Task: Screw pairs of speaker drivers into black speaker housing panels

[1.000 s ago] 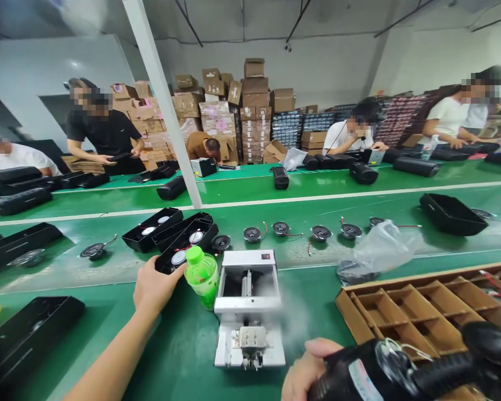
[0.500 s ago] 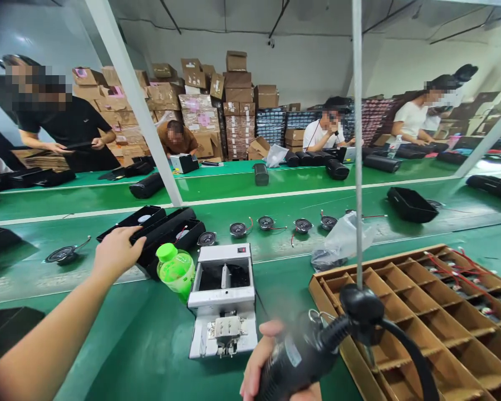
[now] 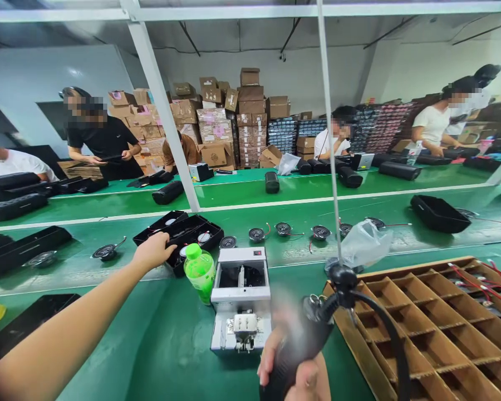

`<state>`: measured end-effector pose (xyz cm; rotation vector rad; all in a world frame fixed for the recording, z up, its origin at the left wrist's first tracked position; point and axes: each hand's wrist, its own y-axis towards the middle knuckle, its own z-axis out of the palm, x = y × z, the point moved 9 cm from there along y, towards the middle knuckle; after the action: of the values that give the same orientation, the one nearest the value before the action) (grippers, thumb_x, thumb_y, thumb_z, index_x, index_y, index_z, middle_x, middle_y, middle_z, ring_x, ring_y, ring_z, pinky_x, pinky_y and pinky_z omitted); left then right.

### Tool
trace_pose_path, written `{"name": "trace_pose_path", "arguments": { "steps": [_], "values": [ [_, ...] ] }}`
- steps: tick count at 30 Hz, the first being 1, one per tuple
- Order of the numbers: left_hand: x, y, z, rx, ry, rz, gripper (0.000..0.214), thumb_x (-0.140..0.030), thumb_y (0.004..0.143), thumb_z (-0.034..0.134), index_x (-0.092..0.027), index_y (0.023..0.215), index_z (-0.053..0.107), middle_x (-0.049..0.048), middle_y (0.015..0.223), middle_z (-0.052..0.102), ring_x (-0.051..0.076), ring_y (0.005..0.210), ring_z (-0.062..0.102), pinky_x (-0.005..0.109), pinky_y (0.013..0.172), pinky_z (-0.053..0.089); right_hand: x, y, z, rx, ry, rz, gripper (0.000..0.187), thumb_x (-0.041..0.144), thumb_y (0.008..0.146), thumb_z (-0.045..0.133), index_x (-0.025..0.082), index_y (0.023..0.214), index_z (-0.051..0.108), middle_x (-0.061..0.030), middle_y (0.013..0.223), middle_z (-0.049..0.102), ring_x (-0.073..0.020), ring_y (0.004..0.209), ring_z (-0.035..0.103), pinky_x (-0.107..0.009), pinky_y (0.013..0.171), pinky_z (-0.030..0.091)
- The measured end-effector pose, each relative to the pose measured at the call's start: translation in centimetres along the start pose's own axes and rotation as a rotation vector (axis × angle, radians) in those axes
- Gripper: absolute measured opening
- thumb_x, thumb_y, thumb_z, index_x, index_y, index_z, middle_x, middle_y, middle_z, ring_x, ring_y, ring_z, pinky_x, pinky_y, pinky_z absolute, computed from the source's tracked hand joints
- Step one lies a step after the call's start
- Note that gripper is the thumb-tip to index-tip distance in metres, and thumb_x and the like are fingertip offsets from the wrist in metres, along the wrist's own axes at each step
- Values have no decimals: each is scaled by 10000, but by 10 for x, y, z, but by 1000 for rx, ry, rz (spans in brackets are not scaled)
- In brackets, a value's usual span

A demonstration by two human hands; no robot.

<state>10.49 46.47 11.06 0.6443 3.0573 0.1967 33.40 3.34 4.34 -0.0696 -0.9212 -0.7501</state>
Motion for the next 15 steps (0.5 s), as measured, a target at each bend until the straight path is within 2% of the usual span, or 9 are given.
{"name": "trace_pose_path", "arguments": {
  "steps": [3,6,9,12,15],
  "values": [
    [-18,3,0,-58,-22,-32,398,-411,1062,726,-185,1385,666,120,1404,682,285,1207,708,513,1018,631,-1,0,1,-28,-23,-16,769,903,918,509,287,1361,634,-7,723,632,-180,532,600,-301,495,461],
    [-35,11,-2,-111,-65,-89,404,-416,1062,726,-183,1387,664,120,1401,683,285,1202,710,512,1012,634,1,3,0,-36,-54,-34,811,926,889,518,270,1349,639,-13,707,618,-188,524,581,-306,485,439],
    [-39,18,-12,-148,-123,-153,402,-420,1064,724,-180,1381,666,118,1380,692,277,1175,719,499,993,641,2,5,-4,-41,-84,-42,802,925,891,510,281,1352,635,-17,708,622,-196,529,582,-313,493,443],
    [-19,10,-32,-205,-174,-222,389,-425,1067,719,-180,1365,673,113,1354,702,266,1145,726,484,974,647,3,6,-7,-33,-107,-42,809,945,863,525,300,1339,632,-10,695,624,-200,524,580,-324,498,467],
    [21,-32,-59,-303,-197,-296,369,-448,1071,711,-174,1316,689,102,1296,720,249,1099,731,464,952,645,7,4,-9,-30,-117,-44,835,967,851,505,303,1342,624,-10,691,631,-204,533,580,-348,522,518]
  ]
}}
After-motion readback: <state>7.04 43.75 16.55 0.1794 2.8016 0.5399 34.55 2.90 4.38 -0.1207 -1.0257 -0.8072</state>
